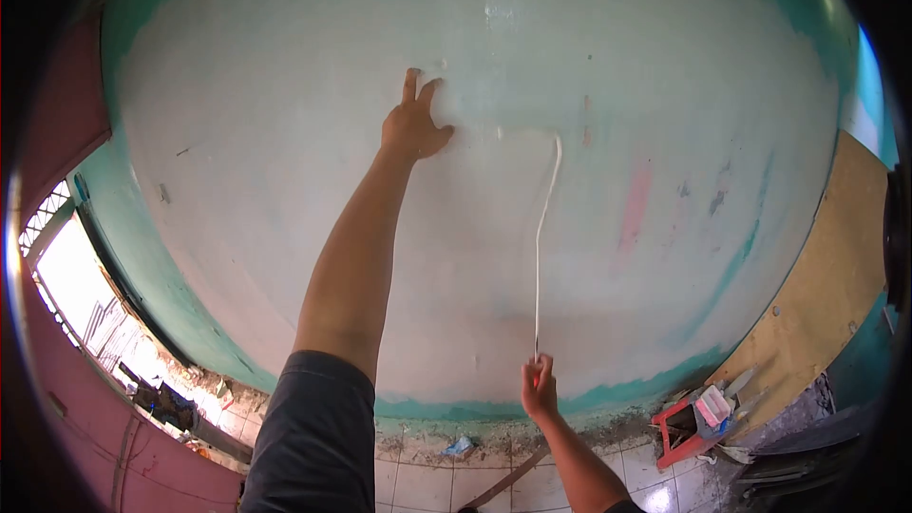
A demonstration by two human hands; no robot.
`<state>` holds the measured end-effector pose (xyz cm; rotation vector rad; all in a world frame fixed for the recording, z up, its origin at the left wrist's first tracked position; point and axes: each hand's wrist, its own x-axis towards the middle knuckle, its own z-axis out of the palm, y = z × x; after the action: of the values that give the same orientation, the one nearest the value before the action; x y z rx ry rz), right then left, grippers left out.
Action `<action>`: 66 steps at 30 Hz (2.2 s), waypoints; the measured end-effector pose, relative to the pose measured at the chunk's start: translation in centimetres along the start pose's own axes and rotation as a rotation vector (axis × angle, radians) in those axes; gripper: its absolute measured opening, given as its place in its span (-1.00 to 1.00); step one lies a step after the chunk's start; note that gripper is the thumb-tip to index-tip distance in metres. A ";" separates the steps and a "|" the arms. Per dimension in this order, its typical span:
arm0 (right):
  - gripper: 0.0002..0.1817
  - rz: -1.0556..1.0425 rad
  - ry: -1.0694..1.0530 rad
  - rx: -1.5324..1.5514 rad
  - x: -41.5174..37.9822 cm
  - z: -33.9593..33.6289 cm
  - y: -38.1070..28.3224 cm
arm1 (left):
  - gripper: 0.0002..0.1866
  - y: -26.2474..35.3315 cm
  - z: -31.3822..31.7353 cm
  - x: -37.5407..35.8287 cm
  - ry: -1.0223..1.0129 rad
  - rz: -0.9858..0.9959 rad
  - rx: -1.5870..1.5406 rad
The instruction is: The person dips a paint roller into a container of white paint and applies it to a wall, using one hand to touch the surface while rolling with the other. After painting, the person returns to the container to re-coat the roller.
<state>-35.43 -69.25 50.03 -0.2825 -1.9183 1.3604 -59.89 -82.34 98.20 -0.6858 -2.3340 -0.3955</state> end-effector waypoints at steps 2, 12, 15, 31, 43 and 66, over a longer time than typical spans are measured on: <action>-0.59 -0.020 0.005 0.000 -1.1 0.2 0.9 | -0.09 -0.3 0.2 -0.1 -0.019 0.005 0.012; -0.66 0.035 -0.003 -0.022 9.3 -1.4 -14.1 | -0.20 -1.2 -0.1 -0.3 0.007 0.043 -0.063; -0.67 -0.121 0.063 -0.056 13.8 -0.7 -19.3 | -0.20 -1.3 -0.5 -0.4 -0.021 0.040 -0.050; -0.55 -0.174 0.124 -0.100 27.3 -0.3 -28.1 | -0.46 -1.9 -1.1 -0.7 -0.027 0.036 -0.022; -0.64 0.098 0.060 -0.044 7.8 3.4 -15.6 | -0.38 -8.8 0.3 -1.9 0.270 0.325 -0.067; -0.50 0.040 0.038 -0.017 23.5 1.7 -34.9 | -0.14 -23.2 -1.1 -7.1 0.271 -0.172 0.292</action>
<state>-44.64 -71.44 91.05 -0.3543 -1.9029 1.3551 -67.96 -104.41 92.01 -0.2734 -2.1373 -0.2017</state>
